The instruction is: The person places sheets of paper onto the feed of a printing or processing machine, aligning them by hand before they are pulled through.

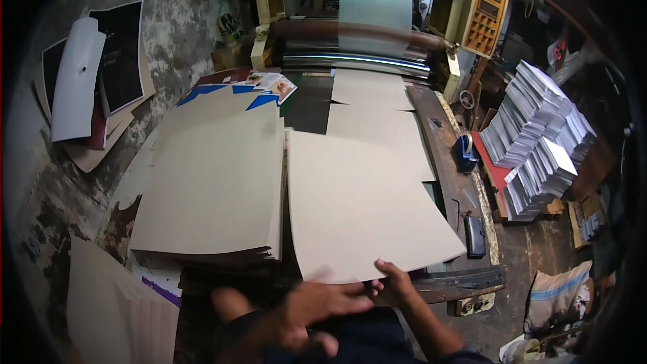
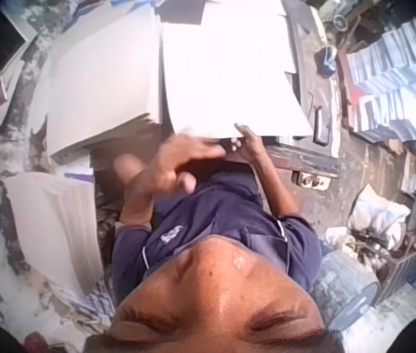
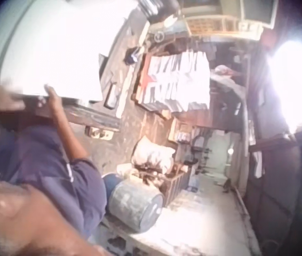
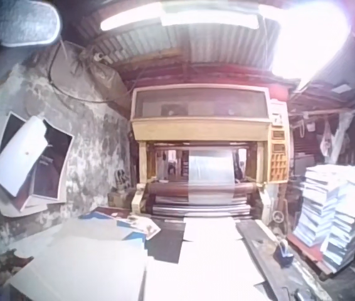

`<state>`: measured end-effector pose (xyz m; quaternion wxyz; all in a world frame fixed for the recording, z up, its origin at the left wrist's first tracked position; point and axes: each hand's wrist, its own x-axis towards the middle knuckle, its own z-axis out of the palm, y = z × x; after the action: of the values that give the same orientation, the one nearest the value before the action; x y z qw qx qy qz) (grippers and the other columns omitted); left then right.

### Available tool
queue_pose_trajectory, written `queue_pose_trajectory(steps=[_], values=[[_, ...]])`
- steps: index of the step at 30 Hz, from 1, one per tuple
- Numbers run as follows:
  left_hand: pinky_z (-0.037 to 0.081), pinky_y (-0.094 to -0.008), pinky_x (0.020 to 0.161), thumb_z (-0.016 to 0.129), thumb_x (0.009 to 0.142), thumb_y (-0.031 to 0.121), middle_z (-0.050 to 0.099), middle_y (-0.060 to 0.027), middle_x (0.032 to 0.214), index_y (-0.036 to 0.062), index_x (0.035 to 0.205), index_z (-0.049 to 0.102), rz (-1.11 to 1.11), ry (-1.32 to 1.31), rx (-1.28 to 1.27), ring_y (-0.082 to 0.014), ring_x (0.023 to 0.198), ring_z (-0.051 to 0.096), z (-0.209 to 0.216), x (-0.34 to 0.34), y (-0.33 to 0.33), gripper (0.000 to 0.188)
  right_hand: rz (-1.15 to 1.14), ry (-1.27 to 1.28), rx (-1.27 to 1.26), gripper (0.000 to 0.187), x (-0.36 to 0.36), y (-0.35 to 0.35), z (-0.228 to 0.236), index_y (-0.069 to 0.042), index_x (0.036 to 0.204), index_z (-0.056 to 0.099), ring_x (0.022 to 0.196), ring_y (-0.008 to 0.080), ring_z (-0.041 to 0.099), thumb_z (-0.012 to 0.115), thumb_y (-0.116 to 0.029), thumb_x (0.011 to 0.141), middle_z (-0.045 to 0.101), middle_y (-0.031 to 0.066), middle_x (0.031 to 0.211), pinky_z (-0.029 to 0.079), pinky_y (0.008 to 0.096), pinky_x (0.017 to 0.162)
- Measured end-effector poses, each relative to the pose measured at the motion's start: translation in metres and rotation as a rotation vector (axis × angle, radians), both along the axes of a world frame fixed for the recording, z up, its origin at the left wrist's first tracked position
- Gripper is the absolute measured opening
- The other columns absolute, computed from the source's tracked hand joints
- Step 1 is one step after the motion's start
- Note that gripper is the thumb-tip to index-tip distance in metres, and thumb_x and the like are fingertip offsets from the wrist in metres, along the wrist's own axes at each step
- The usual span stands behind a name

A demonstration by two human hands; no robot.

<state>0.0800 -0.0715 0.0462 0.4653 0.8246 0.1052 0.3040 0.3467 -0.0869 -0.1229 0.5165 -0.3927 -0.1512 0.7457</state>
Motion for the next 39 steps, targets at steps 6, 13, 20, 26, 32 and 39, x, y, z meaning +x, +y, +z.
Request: queue_pose_trajectory(steps=[6, 13, 20, 26, 32, 39], values=[[0.028, -0.0535, 0.108, 0.056, 0.079, 0.071, 0.045, -0.0292, 0.138, -0.0053, 0.140, 0.038, -0.731, -0.696, -0.846, -0.0391, 0.138, 0.034, 0.059, 0.055, -0.073, 0.099, -0.073, -0.047, -0.239, 0.028, -0.013, -0.054, -0.052, -0.015, 0.101, 0.049, 0.061, 0.0159, 0.049, 0.060, -0.039, 0.092, 0.059, 0.0098, 0.077, 0.045, 0.0352, 0.060], [0.030, -0.0506, 0.108, 0.063, 0.060, 0.084, 0.036, -0.0353, 0.143, -0.0167, 0.138, 0.033, -0.941, -0.425, -0.398, -0.0440, 0.139, 0.030, 0.071, 0.032, -0.025, 0.131, -0.147, 0.018, -0.148, 0.035, -0.019, -0.009, -0.059, -0.017, 0.109, 0.046, 0.066, 0.0148, 0.050, 0.058, -0.046, 0.092, 0.058, 0.0094, 0.083, 0.045, 0.0345, 0.061], [0.021, -0.0448, 0.114, 0.041, 0.092, 0.064, 0.049, -0.0228, 0.139, -0.0025, 0.142, 0.040, -0.295, -0.085, -0.125, -0.0317, 0.136, 0.040, 0.054, -0.020, 0.039, 0.083, -0.246, 0.058, -0.097, 0.039, -0.003, 0.050, -0.066, -0.015, 0.112, 0.045, 0.065, 0.0143, 0.050, 0.055, -0.047, 0.094, 0.060, 0.0106, 0.085, 0.047, 0.0351, 0.064], [0.016, -0.0480, 0.116, 0.041, 0.099, 0.046, 0.035, -0.0164, 0.152, 0.0042, 0.145, 0.038, 0.896, 0.610, 0.308, -0.0370, 0.144, 0.023, -0.039, -0.067, 0.143, 0.062, -0.360, 0.017, -0.083, 0.057, -0.008, 0.068, -0.076, -0.012, 0.130, 0.040, 0.081, 0.0178, 0.055, 0.055, -0.052, 0.092, 0.061, 0.0130, 0.108, 0.050, 0.0371, 0.072], [0.007, -0.0519, 0.117, 0.052, 0.088, 0.061, 0.032, -0.0124, 0.154, 0.0112, 0.143, 0.043, 0.728, 0.684, 0.282, -0.0339, 0.146, 0.020, -0.033, -0.085, 0.107, 0.075, 0.089, 0.341, 0.306, 0.110, -0.047, 0.032, 0.065, -0.013, 0.153, 0.001, 0.113, 0.0254, 0.053, 0.059, -0.070, 0.080, 0.037, 0.0190, 0.145, 0.048, 0.0436, 0.091], [0.004, -0.0518, 0.117, 0.061, 0.079, 0.066, 0.054, -0.0102, 0.139, 0.0101, 0.124, 0.064, 0.607, 0.402, 0.087, -0.0325, 0.142, 0.031, -0.034, -0.086, 0.111, 0.072, 0.501, 0.450, 1.036, 0.098, -0.081, -0.041, 0.222, 0.000, 0.125, 0.028, 0.117, 0.0239, 0.050, 0.068, -0.071, 0.071, 0.040, 0.0164, 0.132, 0.038, 0.0363, 0.101]])
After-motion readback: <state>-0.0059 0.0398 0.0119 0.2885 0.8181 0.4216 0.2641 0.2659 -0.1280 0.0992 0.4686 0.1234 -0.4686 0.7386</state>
